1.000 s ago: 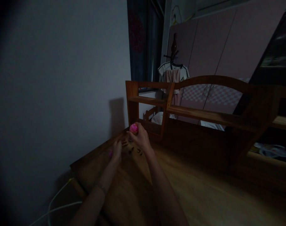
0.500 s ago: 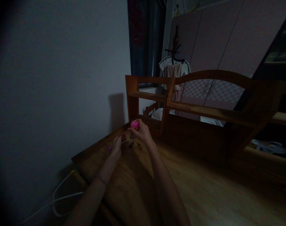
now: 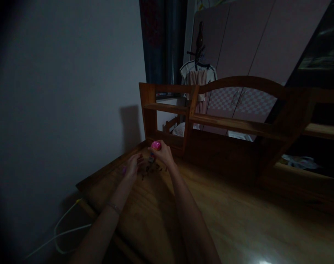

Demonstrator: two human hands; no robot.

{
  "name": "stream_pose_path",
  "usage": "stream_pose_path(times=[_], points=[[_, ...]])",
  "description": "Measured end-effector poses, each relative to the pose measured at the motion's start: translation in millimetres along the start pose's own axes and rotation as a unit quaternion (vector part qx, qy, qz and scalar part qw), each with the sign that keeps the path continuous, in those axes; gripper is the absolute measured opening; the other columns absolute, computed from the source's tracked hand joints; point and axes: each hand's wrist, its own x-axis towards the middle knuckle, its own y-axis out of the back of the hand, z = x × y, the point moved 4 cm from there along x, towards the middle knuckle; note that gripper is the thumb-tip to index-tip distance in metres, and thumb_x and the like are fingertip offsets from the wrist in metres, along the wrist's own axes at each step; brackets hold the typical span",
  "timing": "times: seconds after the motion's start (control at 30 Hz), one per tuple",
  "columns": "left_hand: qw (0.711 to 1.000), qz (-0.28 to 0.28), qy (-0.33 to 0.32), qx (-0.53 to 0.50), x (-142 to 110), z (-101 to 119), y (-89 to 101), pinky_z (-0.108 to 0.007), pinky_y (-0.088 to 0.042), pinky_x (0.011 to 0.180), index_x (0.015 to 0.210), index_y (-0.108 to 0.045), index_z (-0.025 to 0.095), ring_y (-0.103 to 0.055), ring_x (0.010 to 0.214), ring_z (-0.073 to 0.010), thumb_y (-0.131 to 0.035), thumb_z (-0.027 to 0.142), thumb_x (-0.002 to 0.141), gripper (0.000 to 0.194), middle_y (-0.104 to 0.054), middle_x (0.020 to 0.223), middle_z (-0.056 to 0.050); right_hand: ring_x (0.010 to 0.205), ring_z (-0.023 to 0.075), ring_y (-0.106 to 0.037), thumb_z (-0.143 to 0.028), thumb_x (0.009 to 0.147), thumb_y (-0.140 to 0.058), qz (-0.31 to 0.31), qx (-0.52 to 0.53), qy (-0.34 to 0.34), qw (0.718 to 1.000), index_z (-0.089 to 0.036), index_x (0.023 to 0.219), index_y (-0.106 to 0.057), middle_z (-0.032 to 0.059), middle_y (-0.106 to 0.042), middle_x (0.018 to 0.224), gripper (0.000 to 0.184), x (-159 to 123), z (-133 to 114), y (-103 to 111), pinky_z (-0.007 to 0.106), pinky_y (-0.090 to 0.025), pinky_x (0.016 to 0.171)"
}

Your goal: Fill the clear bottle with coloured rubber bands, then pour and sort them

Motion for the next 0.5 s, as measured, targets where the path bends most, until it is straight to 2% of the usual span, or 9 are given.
stream_pose_path(times=[0.17,0.37,0.43,0.5], points=[[1.0,0.001,0.001,-0.006,-1.9,-1.1,-1.2,-0.028,-0.053,0.069,0.093,-0.063,0.017,-0.067,0.079,-0.0162,-0.056,0.029,0.075,0.023,-0.068,0.096,-0.007,0.08,0.0184,-0.063,-0.058,0.078,-0.066,0.004,0.004,0.009,1.0,-0.022,0.106,-0.06,0.002,-0.069,0.09,0.046,0.0,-1.3,3.0,0.029,-0.046,0.076],[0.999,-0.001,0.024,-0.022,-0.6,-4.7,-2.8,-0.027,-0.053,0.064,0.092,-0.064,0.015,-0.066,0.073,-0.0158,-0.057,0.024,0.075,0.021,-0.068,0.095,-0.008,0.08,0.0191,-0.064,-0.055,0.078,-0.068,0.004,-0.005,0.023,1.0,-0.023,0.108,-0.059,0.002,-0.069,0.09,0.045,-1.7,-4.3,2.3,0.029,-0.046,0.074],[0.999,-0.006,0.03,-0.029,-0.2,-6.2,-3.6,-0.027,-0.053,0.063,0.089,-0.064,0.015,-0.066,0.072,-0.0153,-0.056,0.022,0.075,0.018,-0.068,0.093,-0.008,0.079,0.0191,-0.064,-0.055,0.079,-0.065,0.032,-0.004,0.02,0.999,-0.023,0.11,-0.058,0.0021,-0.069,0.091,0.045,-1.1,-6.9,4.1,0.029,-0.047,0.074],[0.999,-0.01,0.034,-0.035,-0.2,-7.8,-4.2,-0.026,-0.053,0.063,0.088,-0.064,0.015,-0.066,0.07,-0.015,-0.056,0.022,0.077,0.016,-0.069,0.091,-0.008,0.08,0.0194,-0.065,-0.055,0.083,-0.061,0.088,-0.004,0.021,0.996,-0.022,0.114,-0.056,0.0032,-0.069,0.094,0.045,-0.9,-10.3,8.9,0.03,-0.048,0.076]])
